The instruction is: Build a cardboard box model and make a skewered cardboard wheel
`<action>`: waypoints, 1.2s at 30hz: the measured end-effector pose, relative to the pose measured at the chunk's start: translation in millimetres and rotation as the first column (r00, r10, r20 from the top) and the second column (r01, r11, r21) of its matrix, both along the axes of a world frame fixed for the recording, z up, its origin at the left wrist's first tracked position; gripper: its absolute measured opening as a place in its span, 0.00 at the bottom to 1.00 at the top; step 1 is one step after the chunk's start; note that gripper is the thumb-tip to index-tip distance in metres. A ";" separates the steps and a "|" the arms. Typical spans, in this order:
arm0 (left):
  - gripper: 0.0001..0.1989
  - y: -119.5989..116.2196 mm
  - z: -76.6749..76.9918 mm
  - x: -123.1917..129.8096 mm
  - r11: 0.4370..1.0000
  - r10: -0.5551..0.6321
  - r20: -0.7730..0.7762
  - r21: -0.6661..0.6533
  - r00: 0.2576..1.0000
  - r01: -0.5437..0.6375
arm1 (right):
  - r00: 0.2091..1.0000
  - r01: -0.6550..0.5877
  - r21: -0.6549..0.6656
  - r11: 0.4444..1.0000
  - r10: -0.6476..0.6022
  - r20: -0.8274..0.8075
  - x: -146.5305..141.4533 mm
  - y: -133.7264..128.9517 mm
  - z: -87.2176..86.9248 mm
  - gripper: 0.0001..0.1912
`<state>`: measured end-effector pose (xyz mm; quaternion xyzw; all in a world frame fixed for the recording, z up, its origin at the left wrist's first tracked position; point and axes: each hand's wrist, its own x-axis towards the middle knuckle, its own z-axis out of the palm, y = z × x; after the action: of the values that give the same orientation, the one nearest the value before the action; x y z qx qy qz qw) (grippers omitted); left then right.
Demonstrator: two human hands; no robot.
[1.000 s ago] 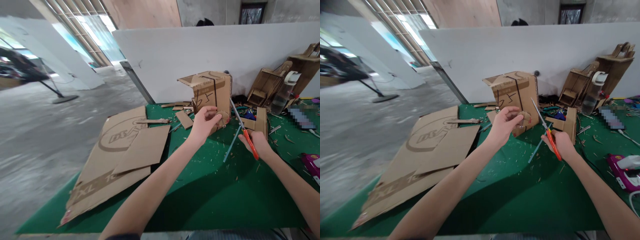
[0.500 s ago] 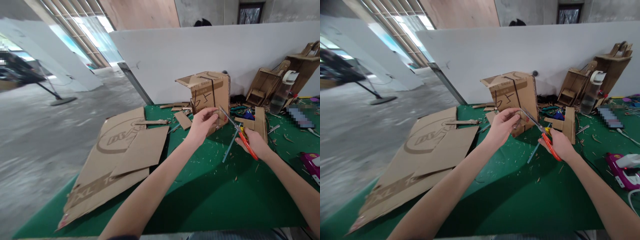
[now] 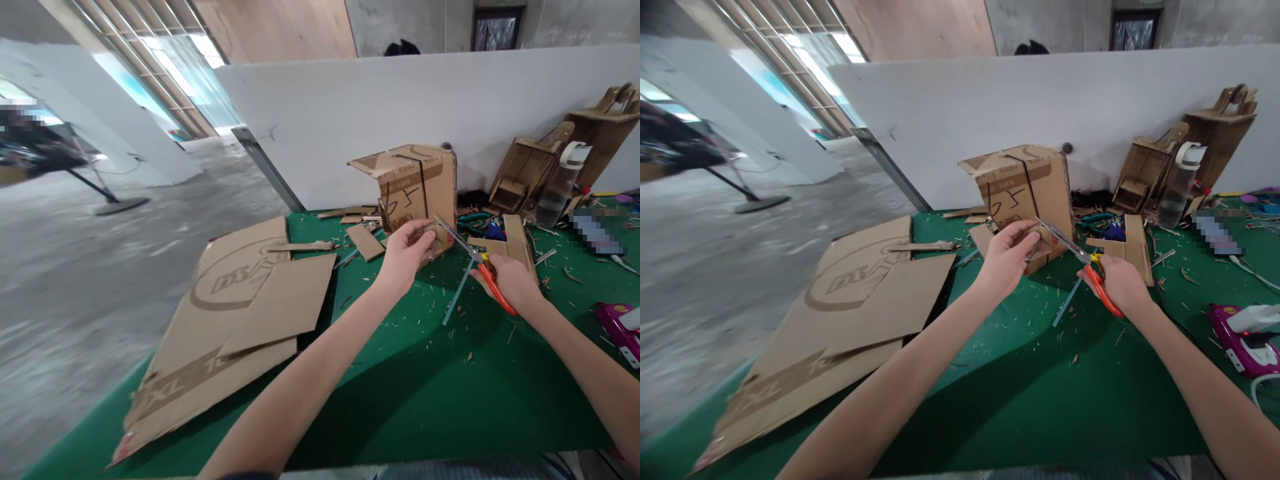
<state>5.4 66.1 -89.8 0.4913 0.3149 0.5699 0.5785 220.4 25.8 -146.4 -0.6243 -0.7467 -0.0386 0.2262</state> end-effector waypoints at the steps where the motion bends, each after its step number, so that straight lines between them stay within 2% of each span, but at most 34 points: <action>1: 0.16 -1.4 1.4 0.6 1.000 -0.007 0.011 -0.004 1.000 0.007 | 1.000 0.010 -0.001 1.000 -0.010 0.001 -0.4 -0.3 0.0 0.21; 4: 0.15 -3.1 3.7 0.9 1.000 -0.019 -0.002 -0.005 1.000 0.019 | 1.000 0.021 -0.014 1.000 -0.021 0.012 -1.3 -1.5 0.7 0.24; 7: 0.14 -1.3 3.0 -0.4 1.000 0.019 -0.054 0.012 0.998 -0.019 | 1.000 0.025 -0.004 1.000 -0.025 0.016 -0.5 -2.3 2.6 0.24; 12: 0.14 1.8 1.5 -2.0 0.998 0.049 -0.094 0.038 0.994 -0.045 | 0.997 0.053 -0.008 0.999 -0.053 -0.056 4.5 -1.4 4.7 0.21; 17: 0.14 3.8 0.8 -4.5 0.996 0.062 -0.098 0.063 0.993 -0.056 | 0.992 -0.045 -0.046 0.998 0.039 -0.123 7.4 -1.1 5.8 0.18; 19: 0.14 4.6 0.2 -5.4 0.995 0.061 -0.111 0.086 0.992 -0.051 | 0.994 -0.062 -0.076 0.995 0.054 -0.100 6.4 -1.7 6.4 0.19; 23: 0.14 4.8 -0.1 -5.4 0.995 0.042 -0.113 0.098 0.993 -0.031 | 1.000 0.012 -0.124 0.992 -0.015 -0.025 2.4 -3.1 7.0 0.20; 28: 0.13 4.4 0.6 -5.4 0.995 0.057 -0.151 0.091 0.987 -0.043 | 0.998 0.067 -0.073 0.995 -0.066 0.014 1.9 -2.8 8.7 0.22; 31: 0.13 5.3 -0.8 -5.8 0.991 0.083 -0.202 0.119 0.976 -0.060 | 0.998 0.064 -0.059 0.996 -0.064 0.017 3.9 -1.7 9.9 0.22; 36: 0.14 7.6 -4.4 -6.3 0.992 0.075 -0.202 0.110 0.976 -0.053 | 0.999 0.032 -0.046 0.998 -0.031 0.019 5.2 -1.3 10.5 0.22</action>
<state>-1.0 73.7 -94.2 0.5667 0.3588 0.5499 0.4977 225.5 24.5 -135.9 -0.6408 -0.7394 -0.0305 0.2041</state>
